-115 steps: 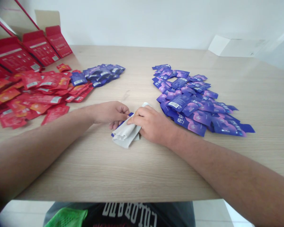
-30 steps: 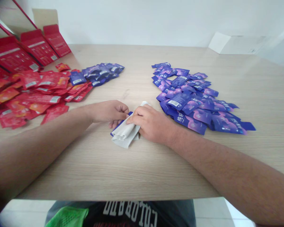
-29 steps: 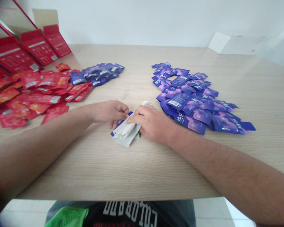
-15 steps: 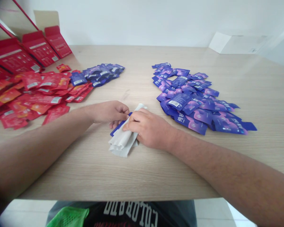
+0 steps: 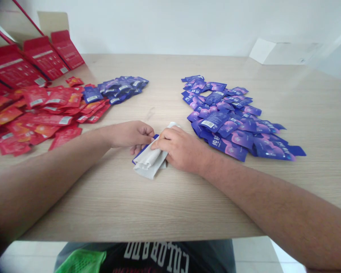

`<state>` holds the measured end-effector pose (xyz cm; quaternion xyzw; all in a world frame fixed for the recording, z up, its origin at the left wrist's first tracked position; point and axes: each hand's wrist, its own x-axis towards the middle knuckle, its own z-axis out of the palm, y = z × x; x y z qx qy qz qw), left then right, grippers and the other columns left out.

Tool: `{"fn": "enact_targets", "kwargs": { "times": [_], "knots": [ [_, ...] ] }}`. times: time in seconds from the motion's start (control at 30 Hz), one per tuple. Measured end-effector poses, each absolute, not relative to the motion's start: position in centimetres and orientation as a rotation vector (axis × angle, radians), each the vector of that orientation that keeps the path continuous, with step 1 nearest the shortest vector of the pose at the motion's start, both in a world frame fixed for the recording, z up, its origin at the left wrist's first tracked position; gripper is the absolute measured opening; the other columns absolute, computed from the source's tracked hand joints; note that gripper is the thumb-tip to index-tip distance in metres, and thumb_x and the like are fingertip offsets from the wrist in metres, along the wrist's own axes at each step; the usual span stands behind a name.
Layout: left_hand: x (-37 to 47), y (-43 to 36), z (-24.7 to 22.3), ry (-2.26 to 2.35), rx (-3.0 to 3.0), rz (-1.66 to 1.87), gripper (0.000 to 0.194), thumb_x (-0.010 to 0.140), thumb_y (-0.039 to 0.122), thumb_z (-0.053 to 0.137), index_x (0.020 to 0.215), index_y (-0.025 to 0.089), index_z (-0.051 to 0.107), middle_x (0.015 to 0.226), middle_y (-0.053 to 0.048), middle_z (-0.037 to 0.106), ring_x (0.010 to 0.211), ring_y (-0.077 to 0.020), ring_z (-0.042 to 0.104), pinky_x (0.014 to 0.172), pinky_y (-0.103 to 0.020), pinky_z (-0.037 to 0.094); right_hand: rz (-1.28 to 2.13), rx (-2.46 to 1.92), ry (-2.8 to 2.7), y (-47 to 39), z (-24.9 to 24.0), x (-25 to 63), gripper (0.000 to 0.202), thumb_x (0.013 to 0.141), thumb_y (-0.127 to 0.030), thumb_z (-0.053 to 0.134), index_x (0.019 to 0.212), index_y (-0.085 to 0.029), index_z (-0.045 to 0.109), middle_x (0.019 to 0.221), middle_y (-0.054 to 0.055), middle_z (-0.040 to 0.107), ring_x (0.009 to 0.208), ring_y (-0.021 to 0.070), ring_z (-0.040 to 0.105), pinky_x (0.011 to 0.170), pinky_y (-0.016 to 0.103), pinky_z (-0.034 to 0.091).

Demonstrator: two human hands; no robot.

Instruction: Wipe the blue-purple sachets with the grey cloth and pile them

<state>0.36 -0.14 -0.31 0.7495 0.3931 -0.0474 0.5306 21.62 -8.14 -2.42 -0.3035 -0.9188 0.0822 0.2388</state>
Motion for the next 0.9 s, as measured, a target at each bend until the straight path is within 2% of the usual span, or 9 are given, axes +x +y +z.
{"fn": "enact_targets", "kwargs": {
  "times": [0.23, 0.37, 0.53, 0.7, 0.9],
  "knots": [
    [0.26, 0.01, -0.46, 0.931, 1.810, -0.097, 0.007, 0.083, 0.024, 0.058, 0.077, 0.019, 0.059, 0.054, 0.004, 0.062, 0.047, -0.0083, 0.060, 0.052, -0.019, 0.048, 0.241, -0.743, -2.596, -8.43, -2.14, 21.50, 0.033, 0.082, -0.006, 0.059, 0.112, -0.017, 0.069, 0.106, 0.010, 0.064, 0.104, 0.0244, 0.056, 0.095, 0.042, 0.045],
    [0.25, -0.03, -0.43, 0.933, 1.793, -0.103, 0.006, 0.082, 0.024, 0.057, 0.080, 0.019, 0.059, 0.055, 0.004, 0.062, 0.047, -0.0087, 0.060, 0.052, -0.019, 0.049, 0.237, -0.822, -2.512, -8.17, -2.36, 21.64, 0.042, 0.077, 0.001, 0.057, 0.112, -0.019, 0.069, 0.105, 0.009, 0.064, 0.102, 0.0237, 0.056, 0.094, 0.042, 0.045],
    [0.30, -0.05, -0.38, 0.921, 1.804, -0.098, 0.009, 0.083, 0.026, 0.057, 0.077, 0.019, 0.059, 0.055, 0.004, 0.063, 0.047, -0.0090, 0.060, 0.052, -0.020, 0.049, 0.242, -0.747, -2.572, -8.18, -2.43, 21.66, 0.036, 0.080, -0.004, 0.058, 0.112, -0.017, 0.069, 0.105, 0.010, 0.064, 0.102, 0.0239, 0.056, 0.095, 0.042, 0.044],
    [0.34, -0.09, -0.35, 0.930, 1.801, -0.097, 0.007, 0.083, 0.026, 0.059, 0.080, 0.019, 0.060, 0.055, 0.005, 0.063, 0.046, -0.0082, 0.060, 0.053, -0.019, 0.049, 0.206, -0.852, -2.502, -8.02, -2.47, 21.83, 0.043, 0.076, 0.001, 0.057, 0.111, -0.019, 0.069, 0.104, 0.009, 0.064, 0.102, 0.0239, 0.056, 0.094, 0.041, 0.044],
    [0.44, -0.04, -0.35, 0.927, 1.791, -0.098, 0.008, 0.082, 0.025, 0.060, 0.077, 0.019, 0.059, 0.054, 0.004, 0.062, 0.046, -0.0077, 0.059, 0.051, -0.018, 0.047, 0.249, -0.745, -2.572, -8.15, -2.39, 21.74, 0.034, 0.081, -0.006, 0.059, 0.111, -0.018, 0.069, 0.106, 0.010, 0.064, 0.103, 0.0236, 0.056, 0.096, 0.041, 0.044]
  ]
}}
